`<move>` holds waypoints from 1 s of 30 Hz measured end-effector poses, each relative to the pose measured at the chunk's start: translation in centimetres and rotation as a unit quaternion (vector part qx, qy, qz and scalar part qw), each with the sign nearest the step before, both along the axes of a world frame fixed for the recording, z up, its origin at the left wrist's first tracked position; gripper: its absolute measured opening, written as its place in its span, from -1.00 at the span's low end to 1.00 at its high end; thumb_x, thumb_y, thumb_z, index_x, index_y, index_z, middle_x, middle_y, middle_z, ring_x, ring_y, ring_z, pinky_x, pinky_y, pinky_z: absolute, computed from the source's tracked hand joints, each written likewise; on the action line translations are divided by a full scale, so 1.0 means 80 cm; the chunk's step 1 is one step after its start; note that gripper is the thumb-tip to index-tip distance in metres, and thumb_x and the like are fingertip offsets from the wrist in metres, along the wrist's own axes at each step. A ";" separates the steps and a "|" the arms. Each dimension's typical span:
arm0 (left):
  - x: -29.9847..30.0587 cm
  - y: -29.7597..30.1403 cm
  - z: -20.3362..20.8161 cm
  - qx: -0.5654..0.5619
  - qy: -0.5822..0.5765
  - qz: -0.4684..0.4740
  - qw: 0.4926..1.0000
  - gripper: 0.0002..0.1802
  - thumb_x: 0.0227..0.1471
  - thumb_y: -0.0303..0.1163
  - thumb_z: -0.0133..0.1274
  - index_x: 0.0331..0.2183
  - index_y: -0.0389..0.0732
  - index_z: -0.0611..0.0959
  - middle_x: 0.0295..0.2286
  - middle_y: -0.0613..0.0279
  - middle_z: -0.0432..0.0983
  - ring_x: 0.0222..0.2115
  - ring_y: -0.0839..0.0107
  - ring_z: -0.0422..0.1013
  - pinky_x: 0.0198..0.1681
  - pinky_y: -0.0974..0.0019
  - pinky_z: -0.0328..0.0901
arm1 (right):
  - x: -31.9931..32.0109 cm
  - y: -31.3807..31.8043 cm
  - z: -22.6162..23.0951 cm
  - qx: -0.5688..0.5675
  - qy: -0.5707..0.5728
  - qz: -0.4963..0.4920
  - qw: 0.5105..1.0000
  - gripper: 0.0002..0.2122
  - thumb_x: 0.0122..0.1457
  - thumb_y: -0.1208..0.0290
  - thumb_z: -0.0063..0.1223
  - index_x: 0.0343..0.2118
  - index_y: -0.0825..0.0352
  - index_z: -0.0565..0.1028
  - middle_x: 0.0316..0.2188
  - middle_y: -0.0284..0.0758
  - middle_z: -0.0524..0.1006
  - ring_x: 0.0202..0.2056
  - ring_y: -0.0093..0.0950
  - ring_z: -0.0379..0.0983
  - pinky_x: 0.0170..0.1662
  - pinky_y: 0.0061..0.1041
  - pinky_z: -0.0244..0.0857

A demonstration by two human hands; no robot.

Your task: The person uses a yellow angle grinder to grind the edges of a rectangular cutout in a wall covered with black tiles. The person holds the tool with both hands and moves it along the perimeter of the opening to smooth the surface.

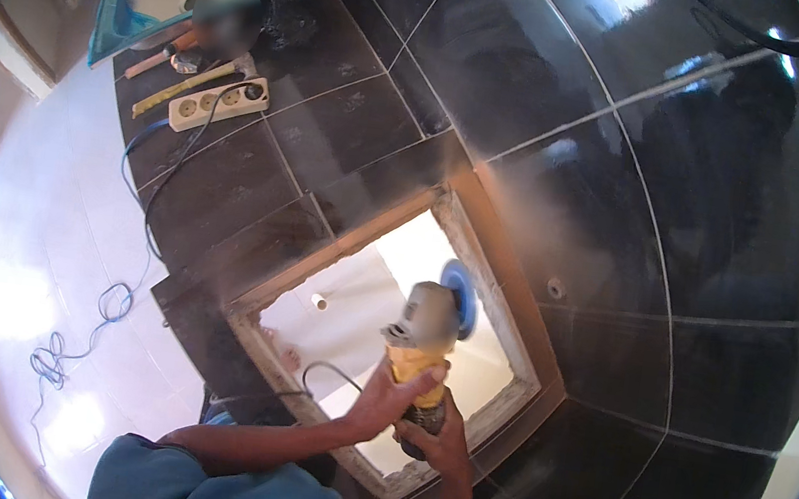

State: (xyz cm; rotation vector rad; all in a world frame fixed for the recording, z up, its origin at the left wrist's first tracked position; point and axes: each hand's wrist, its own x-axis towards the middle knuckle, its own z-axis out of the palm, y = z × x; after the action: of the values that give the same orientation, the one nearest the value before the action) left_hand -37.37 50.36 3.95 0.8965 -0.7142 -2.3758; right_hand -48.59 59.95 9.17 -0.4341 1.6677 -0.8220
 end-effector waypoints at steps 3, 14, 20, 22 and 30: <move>0.074 0.006 0.008 -0.003 -0.028 0.017 0.999 -0.44 0.22 -0.07 0.24 0.06 -0.28 0.54 -0.11 0.25 0.58 -0.09 0.47 0.50 0.00 0.29 0.40 | 0.051 0.012 -0.026 -0.093 0.056 0.093 0.990 -0.42 0.04 0.42 0.43 0.10 0.37 0.36 -0.20 -0.29 0.58 -0.23 -0.49 0.59 -0.12 -0.44 0.50; 0.223 0.056 -0.006 -0.036 -0.142 0.158 0.976 -0.34 0.19 0.06 0.23 0.05 -0.31 0.54 -0.14 0.19 0.58 -0.15 0.43 0.51 -0.02 0.28 0.41 | 0.179 0.018 -0.051 -0.087 0.034 0.224 0.970 -0.45 0.10 0.40 0.40 0.09 0.41 0.34 -0.27 -0.26 0.59 -0.36 -0.48 0.61 -0.23 -0.46 0.53; 0.257 0.074 -0.010 -0.029 -0.169 0.191 0.966 -0.37 0.24 0.05 0.16 0.05 -0.33 0.55 -0.15 0.17 0.59 -0.14 0.41 0.52 -0.02 0.27 0.42 | 0.209 0.017 -0.052 -0.123 0.079 0.292 0.945 -0.23 0.06 0.19 0.42 0.24 0.46 0.26 -0.02 -0.03 0.56 0.02 -0.14 0.56 0.13 -0.25 0.39; 0.264 0.080 -0.019 -0.017 -0.160 0.170 0.972 -0.23 0.31 0.04 0.04 0.23 -0.43 0.35 0.12 -0.04 0.46 0.06 0.22 0.48 0.14 0.12 0.39 | 0.213 0.019 -0.052 -0.114 0.066 0.294 0.947 -0.22 0.07 0.16 0.41 0.25 0.46 0.25 0.03 0.00 0.54 0.07 -0.15 0.53 0.16 -0.24 0.37; 0.271 0.083 -0.032 -0.043 -0.164 0.134 0.976 -0.20 0.29 0.02 0.08 0.25 -0.43 0.29 0.14 -0.03 0.44 0.04 0.18 0.51 0.10 0.11 0.44 | 0.216 0.029 -0.078 -0.115 0.047 0.268 0.955 -0.32 0.06 0.23 0.45 0.16 0.43 0.35 -0.02 -0.12 0.53 0.00 -0.29 0.53 0.08 -0.29 0.41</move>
State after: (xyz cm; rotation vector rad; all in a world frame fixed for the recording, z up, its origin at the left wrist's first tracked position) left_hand -15.71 57.02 1.36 1.2777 -0.7582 -1.9679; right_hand -31.30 62.23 2.96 -1.0495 1.4370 -0.5908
